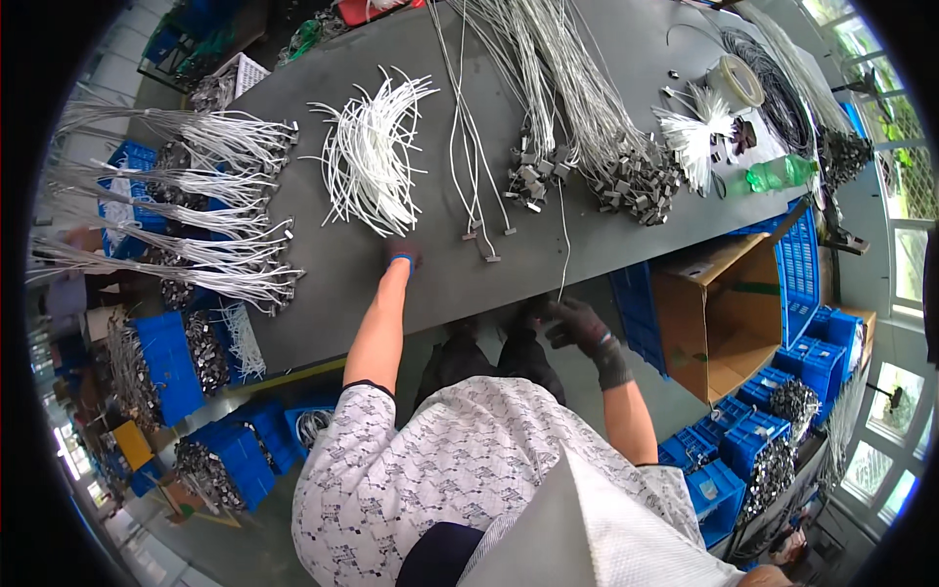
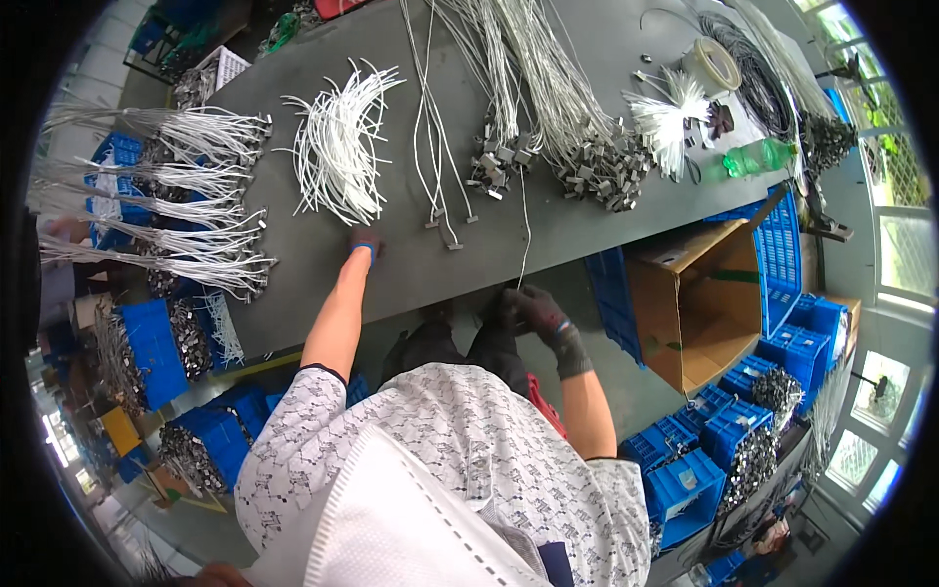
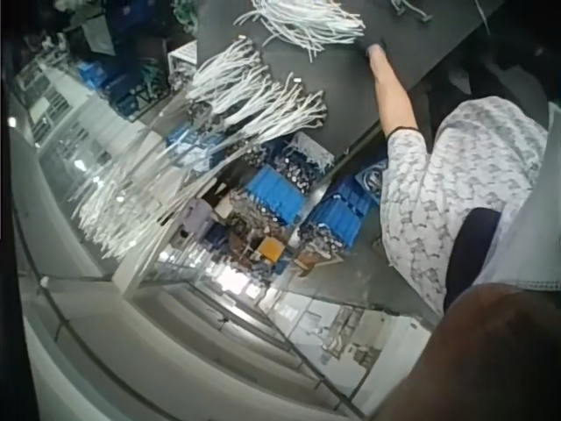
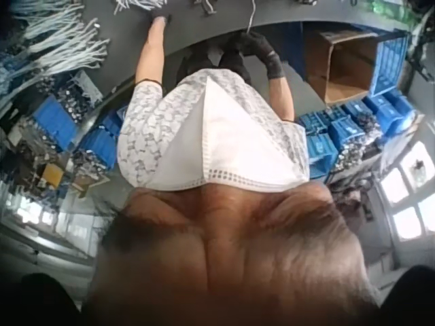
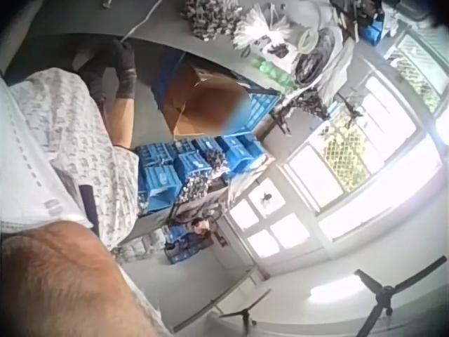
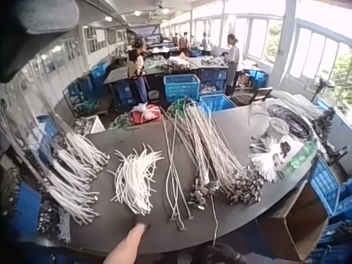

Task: The person is sorting and organizing bundles of white electrical wires on a workbench.

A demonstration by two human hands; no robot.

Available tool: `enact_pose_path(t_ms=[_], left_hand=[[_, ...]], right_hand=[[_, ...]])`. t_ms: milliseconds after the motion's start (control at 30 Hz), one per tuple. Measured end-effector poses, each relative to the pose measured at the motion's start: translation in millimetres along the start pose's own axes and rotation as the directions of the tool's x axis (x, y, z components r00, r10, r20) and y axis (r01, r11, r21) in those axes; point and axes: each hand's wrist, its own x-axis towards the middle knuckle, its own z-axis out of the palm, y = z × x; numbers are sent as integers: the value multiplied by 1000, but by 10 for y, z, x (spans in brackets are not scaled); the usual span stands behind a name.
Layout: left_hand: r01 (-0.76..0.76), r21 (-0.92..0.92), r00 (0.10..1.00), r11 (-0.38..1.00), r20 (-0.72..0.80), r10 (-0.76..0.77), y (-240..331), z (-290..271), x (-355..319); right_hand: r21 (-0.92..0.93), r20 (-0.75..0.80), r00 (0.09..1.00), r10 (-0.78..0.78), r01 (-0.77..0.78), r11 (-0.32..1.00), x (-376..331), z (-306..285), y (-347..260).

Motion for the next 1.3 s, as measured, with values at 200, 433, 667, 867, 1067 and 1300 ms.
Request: enact_pose_path(t_ms=[200, 433, 667, 867, 1067, 1300], left_hand=[[354, -906, 929, -233, 369, -26, 356, 235, -769], [483, -843, 836, -239, 361, 414, 1658, 1004, -1906], [254, -962, 954, 96, 266, 140, 3072, 2021, -2555], [-424, -845, 898, 326, -438, 34, 3723, 1467, -2919], [-712, -647, 687, 274, -722, 83, 4032, 297, -3013], [-457, -833, 887, 312, -399, 233, 3709, 208, -2676]], right_hand=[[-45, -538, 842, -38, 16, 999, -733, -14, 1575], [-824, -388, 818, 425, -515, 237, -2564, -695, 3533], [-820, -344, 831, 437, -493, 291, -3497, -872, 3848], [-783, -337, 810, 480, -524, 336, -3977, -1171, 4807], [-790, -358, 841, 406, -505, 348, -3959, -1428, 4924], [-800, -357, 894, 272, -443, 404, -3590, -1357, 4717]])
